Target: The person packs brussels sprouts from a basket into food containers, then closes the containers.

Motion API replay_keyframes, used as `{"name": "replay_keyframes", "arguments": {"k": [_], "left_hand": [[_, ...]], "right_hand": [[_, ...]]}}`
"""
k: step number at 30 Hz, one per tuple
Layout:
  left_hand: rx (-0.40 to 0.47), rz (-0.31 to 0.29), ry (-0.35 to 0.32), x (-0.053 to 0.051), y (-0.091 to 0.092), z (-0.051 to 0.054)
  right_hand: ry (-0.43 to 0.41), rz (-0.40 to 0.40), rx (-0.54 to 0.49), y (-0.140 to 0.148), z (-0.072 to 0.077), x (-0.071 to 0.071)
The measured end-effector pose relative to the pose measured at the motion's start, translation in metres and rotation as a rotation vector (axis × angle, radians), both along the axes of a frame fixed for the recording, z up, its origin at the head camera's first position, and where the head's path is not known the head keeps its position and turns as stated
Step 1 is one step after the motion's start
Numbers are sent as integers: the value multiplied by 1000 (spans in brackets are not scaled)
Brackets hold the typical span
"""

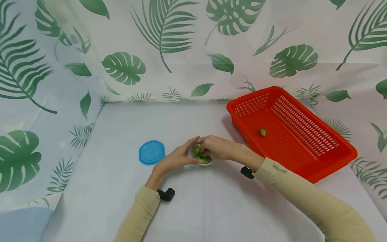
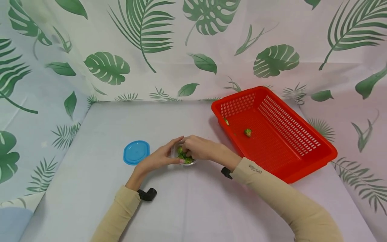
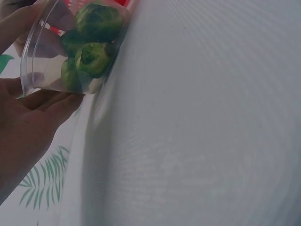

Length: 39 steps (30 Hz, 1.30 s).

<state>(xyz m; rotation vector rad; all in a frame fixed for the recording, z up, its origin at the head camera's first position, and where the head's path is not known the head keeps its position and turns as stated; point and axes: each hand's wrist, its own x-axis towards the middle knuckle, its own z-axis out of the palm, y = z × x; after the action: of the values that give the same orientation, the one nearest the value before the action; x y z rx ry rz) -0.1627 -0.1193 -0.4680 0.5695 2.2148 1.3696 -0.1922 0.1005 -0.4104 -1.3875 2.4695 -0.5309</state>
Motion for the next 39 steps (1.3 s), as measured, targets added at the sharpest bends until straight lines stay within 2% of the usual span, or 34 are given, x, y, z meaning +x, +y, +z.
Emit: {"name": "replay_keyframes", "arguments": {"k": [10,15,19,26,31,39], "left_hand": [[5,5,12,0,0,0],[22,-2,-3,-1,1,1],[18,-2,-9,0,2,1],[-11,17,0,3,-1,2],[-12,12,22,3,0,3],[-27,-5,40,0,4,3]], "right_hand": [[27,26,-9,3,5,0],[42,-24,12,8,12,1],[96,-40,9,13,17,1],[150,-56,-9,17,29,4],[185,-109,-9,26,42,6],[178,-193,-33,51,59,5]]}}
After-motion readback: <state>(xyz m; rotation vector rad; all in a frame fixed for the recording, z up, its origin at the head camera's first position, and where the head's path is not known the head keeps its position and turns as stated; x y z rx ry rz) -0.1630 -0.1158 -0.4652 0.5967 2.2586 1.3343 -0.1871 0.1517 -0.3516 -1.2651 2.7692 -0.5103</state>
